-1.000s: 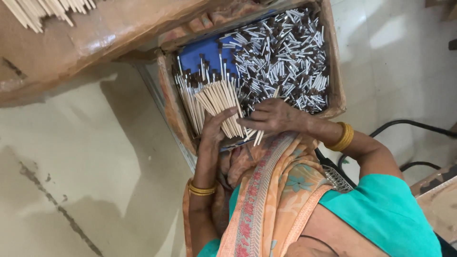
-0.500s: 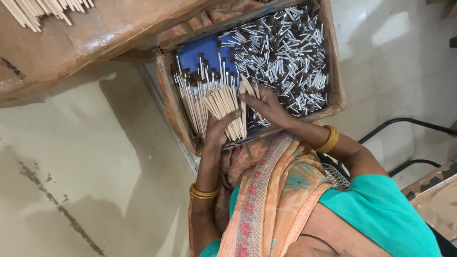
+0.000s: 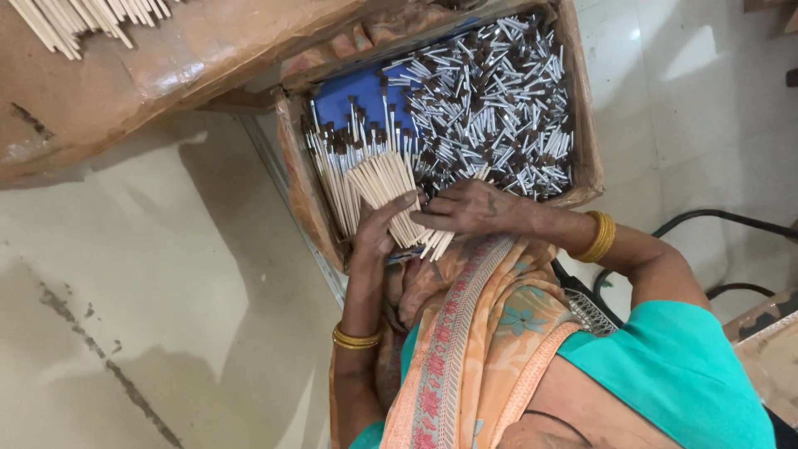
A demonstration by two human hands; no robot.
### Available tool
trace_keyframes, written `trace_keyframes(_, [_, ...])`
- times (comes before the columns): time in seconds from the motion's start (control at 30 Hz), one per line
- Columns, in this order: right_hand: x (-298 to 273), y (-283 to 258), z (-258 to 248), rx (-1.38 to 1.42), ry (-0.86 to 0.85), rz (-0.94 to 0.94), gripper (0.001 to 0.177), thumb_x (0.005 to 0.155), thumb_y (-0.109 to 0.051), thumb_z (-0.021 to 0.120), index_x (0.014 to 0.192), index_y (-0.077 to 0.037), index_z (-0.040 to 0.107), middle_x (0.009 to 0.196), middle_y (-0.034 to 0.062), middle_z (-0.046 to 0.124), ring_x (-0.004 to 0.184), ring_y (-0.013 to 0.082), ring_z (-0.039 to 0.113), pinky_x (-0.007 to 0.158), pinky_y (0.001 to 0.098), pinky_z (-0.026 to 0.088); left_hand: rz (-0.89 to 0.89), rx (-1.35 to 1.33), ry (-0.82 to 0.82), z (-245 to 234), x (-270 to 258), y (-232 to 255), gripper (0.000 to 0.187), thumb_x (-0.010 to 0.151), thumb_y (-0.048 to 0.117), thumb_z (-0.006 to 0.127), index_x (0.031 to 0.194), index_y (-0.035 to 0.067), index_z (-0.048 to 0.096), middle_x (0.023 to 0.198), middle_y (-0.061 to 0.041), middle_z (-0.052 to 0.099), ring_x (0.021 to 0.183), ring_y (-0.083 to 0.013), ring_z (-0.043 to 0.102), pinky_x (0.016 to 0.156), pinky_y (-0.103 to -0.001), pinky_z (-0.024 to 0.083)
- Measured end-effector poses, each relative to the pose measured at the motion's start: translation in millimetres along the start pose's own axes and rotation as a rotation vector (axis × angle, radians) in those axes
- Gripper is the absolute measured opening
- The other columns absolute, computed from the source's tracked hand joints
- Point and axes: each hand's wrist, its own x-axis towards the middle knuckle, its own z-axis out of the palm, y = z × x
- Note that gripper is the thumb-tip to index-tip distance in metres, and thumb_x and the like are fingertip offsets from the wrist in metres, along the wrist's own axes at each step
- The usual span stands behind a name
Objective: Assembling wooden sticks into metal tips and organizing them into batches.
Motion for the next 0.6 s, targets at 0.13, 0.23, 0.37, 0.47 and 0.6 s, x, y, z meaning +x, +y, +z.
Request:
trace_keyframes(0.13, [-0.9, 3.0, -2.8, 0.032, 0.033, -0.055, 0.067, 0.077, -0.023, 0.071, 0.14, -0.005, 0.054, 0.087, 0.0022, 0.057, 0.073, 0.0164, 0.064, 0.057, 0.0299, 0.057, 0.01, 0.085, 0.029, -3.7, -6.4, -2.4, 0.049, 0.081, -0.005, 0.08, 0.125, -0.007, 0.058, 0.107, -0.022, 0.074, 0.102, -0.027, 0.076, 0.091, -0.035, 0.066])
trace_keyframes(0.23, [-2.7, 6.1, -0.9, -0.021, 0.071, -0.049, 0.065, 0.08, -0.025, 0.071, 0.14, -0.007, 0.057, 0.083, 0.0003, 0.054, 0.071, 0.0138, 0.062, 0.054, 0.0266, 0.054, -0.018, 0.048, 0.028, -5.4, -0.9, -3.2, 0.038, 0.082, -0.005, 0.08, 0.117, -0.008, 0.064, 0.104, -0.023, 0.075, 0.094, -0.0268, 0.077, 0.08, -0.036, 0.066])
trace_keyframes(0.37, [2.8, 6.2, -12.8, -0.02, 0.099, -0.053, 0.066, 0.074, -0.029, 0.072, 0.135, -0.006, 0.063, 0.079, 0.0003, 0.052, 0.071, 0.014, 0.061, 0.055, 0.0279, 0.055, 0.054, 0.049, -0.006, 0.3, -5.7, 1.5, 0.038, 0.081, -0.007, 0.081, 0.116, -0.007, 0.065, 0.104, -0.02, 0.074, 0.093, -0.0267, 0.075, 0.082, -0.036, 0.065])
trace_keyframes(0.47, [1.7, 5.7, -11.6, -0.049, 0.104, -0.034, 0.064, 0.074, -0.028, 0.073, 0.134, -0.008, 0.064, 0.079, -0.0002, 0.051, 0.073, 0.0136, 0.062, 0.059, 0.0277, 0.056, 0.058, 0.084, -0.003, 4.0, -6.7, 5.9, 0.039, 0.081, -0.007, 0.081, 0.116, -0.007, 0.065, 0.104, -0.019, 0.074, 0.095, -0.0256, 0.075, 0.085, -0.035, 0.064])
trace_keyframes(0.6, [-5.4, 8.1, 0.5, -0.104, 0.139, -0.036, 0.056, 0.08, -0.02, 0.075, 0.135, -0.011, 0.066, 0.079, -0.0016, 0.05, 0.075, 0.0112, 0.062, 0.063, 0.026, 0.057, 0.026, 0.098, 0.058, 8.9, -10.3, 11.0, 0.045, 0.076, -0.006, 0.08, 0.117, -0.002, 0.062, 0.102, -0.018, 0.075, 0.095, -0.0248, 0.076, 0.087, -0.035, 0.065])
